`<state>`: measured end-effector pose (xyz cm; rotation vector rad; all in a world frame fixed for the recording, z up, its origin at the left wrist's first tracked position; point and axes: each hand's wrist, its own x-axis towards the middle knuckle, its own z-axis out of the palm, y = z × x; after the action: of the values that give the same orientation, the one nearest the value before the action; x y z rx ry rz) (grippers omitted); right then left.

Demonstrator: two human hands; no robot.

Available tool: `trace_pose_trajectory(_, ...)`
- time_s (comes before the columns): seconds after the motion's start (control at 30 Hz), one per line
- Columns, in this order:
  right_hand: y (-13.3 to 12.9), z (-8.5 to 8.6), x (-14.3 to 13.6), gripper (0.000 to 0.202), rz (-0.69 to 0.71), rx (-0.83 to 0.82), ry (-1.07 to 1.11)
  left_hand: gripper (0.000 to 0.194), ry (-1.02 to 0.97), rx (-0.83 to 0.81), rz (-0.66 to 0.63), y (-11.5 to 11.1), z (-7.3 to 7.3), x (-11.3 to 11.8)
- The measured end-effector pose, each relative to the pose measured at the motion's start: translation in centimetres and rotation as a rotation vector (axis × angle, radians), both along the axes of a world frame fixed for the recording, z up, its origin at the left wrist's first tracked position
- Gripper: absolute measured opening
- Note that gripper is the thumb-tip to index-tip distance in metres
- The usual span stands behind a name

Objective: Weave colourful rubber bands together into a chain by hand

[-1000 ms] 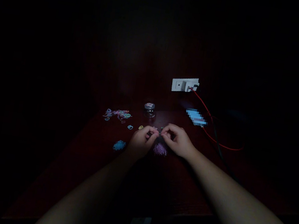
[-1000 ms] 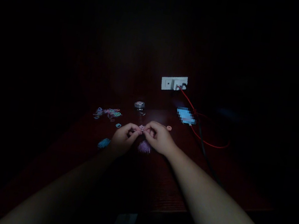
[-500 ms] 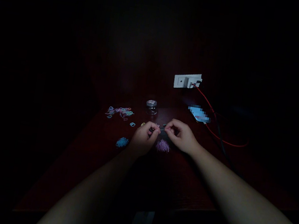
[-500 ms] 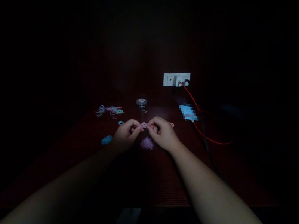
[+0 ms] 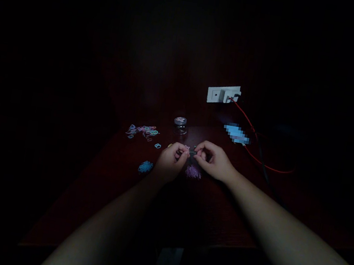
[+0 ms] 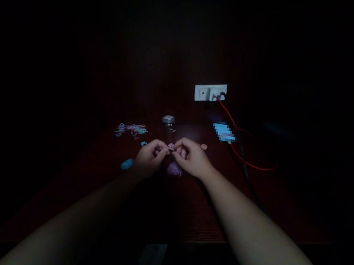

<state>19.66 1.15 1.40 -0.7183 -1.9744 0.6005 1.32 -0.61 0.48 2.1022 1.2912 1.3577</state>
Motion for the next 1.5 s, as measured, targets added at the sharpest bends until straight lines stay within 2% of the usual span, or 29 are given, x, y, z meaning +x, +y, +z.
trace_pose_trajectory(0.17, 0.0, 0.2, -0.06, 0.007, -0.033, 0.06, -0.026, 0.011, -0.005, 0.002, -0.006, 0.03, -0.1, -0.04)
trace_pose_trajectory(0.4, -0.29, 0.33, -0.16, 0.01, -0.006, 0.011, 0.011, 0.011, -0.005, 0.008, -0.004, 0.12, -0.11, -0.13)
trace_pose_trajectory(0.97, -0.14, 0.6, -0.02, 0.009, -0.046, 0.123, -0.017, 0.01, -0.01, -0.005, -0.021, 0.2, -0.21, -0.15)
trace_pose_trajectory(1.23, -0.1, 0.5, 0.02, 0.009, -0.063, 0.105, -0.037, 0.011, -0.018, -0.012, -0.018, 0.3, -0.45, -0.11)
trace_pose_trajectory(1.5, 0.16, 0.27, 0.07, 0.005, -0.063, 0.103, -0.016, 0.015, -0.121, -0.01, -0.027, 0.65, -0.74, -0.1)
